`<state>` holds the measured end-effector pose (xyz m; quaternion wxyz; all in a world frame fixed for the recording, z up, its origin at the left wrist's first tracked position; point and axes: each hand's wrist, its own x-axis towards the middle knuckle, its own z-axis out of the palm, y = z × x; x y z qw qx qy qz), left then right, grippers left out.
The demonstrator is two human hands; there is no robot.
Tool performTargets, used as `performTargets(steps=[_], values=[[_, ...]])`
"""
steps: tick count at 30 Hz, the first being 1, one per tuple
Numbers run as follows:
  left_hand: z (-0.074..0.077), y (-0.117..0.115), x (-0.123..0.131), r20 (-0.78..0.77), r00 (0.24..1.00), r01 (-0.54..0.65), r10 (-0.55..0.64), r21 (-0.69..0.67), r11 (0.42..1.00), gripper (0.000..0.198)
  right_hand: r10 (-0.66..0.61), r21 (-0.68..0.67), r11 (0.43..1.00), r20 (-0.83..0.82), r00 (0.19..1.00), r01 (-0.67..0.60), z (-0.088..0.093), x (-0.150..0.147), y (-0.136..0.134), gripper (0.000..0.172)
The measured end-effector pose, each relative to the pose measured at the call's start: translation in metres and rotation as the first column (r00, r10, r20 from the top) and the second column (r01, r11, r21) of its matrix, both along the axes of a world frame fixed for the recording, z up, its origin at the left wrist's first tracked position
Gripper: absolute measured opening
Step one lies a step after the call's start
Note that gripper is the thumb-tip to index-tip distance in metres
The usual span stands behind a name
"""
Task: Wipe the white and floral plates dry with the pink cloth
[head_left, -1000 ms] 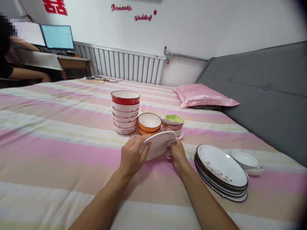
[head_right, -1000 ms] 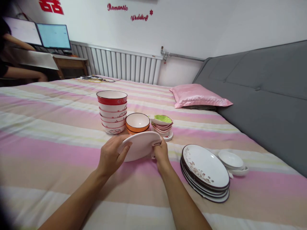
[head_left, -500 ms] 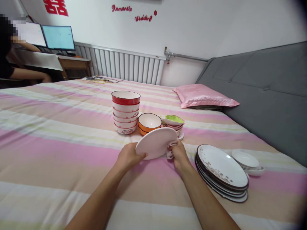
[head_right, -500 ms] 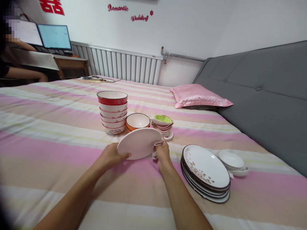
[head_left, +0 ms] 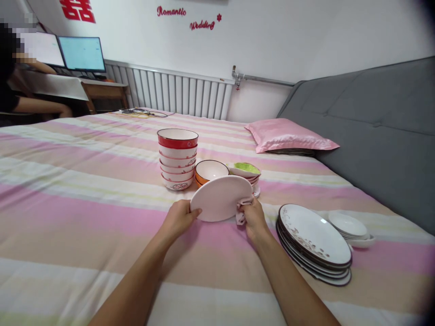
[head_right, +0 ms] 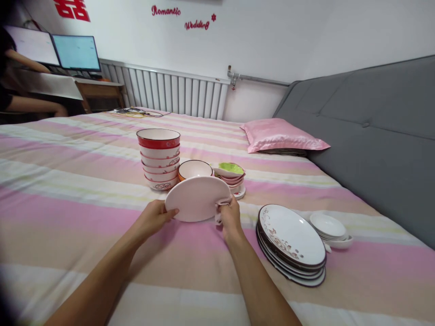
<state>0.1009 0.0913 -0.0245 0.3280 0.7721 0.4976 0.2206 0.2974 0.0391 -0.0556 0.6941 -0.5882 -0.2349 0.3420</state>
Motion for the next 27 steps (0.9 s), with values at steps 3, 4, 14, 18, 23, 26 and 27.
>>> performTargets(steps=[3,4,14,18,23,26,27], values=[[0.001,0.002,-0.002,0.194,0.981,-0.034,0.015,0.095,0.995,0.024,-0.011,0.01,1.0,0.018,1.0,0.011,0.005,-0.001,-0.002,0.031],[0.002,0.001,-0.002,0.272,0.962,-0.057,0.021,0.127,0.99,0.025,-0.012,0.016,1.0,0.025,1.0,0.011,0.006,-0.001,-0.002,0.032],[0.008,-0.007,0.002,0.46,0.885,-0.253,-0.069,0.6,0.759,0.018,0.073,0.097,0.991,0.2,0.977,-0.094,0.015,-0.009,-0.007,0.034],[0.01,-0.012,0.002,0.395,0.901,-0.201,-0.18,0.748,0.633,0.011,0.066,0.118,0.985,0.402,0.913,-0.124,0.022,-0.009,-0.013,0.036],[0.012,-0.023,0.007,0.318,0.898,-0.118,-0.305,0.841,0.528,0.013,-0.043,0.185,0.975,0.704,0.708,-0.124,0.038,-0.006,-0.026,0.043],[0.011,-0.027,0.011,0.256,0.913,-0.077,-0.319,0.874,0.481,0.014,-0.128,0.227,0.964,0.852,0.508,-0.137,0.048,-0.01,-0.034,0.045],[0.01,-0.028,0.012,0.237,0.917,-0.065,-0.322,0.883,0.465,0.015,-0.151,0.231,0.964,0.886,0.438,-0.135,0.051,-0.012,-0.036,0.044]])
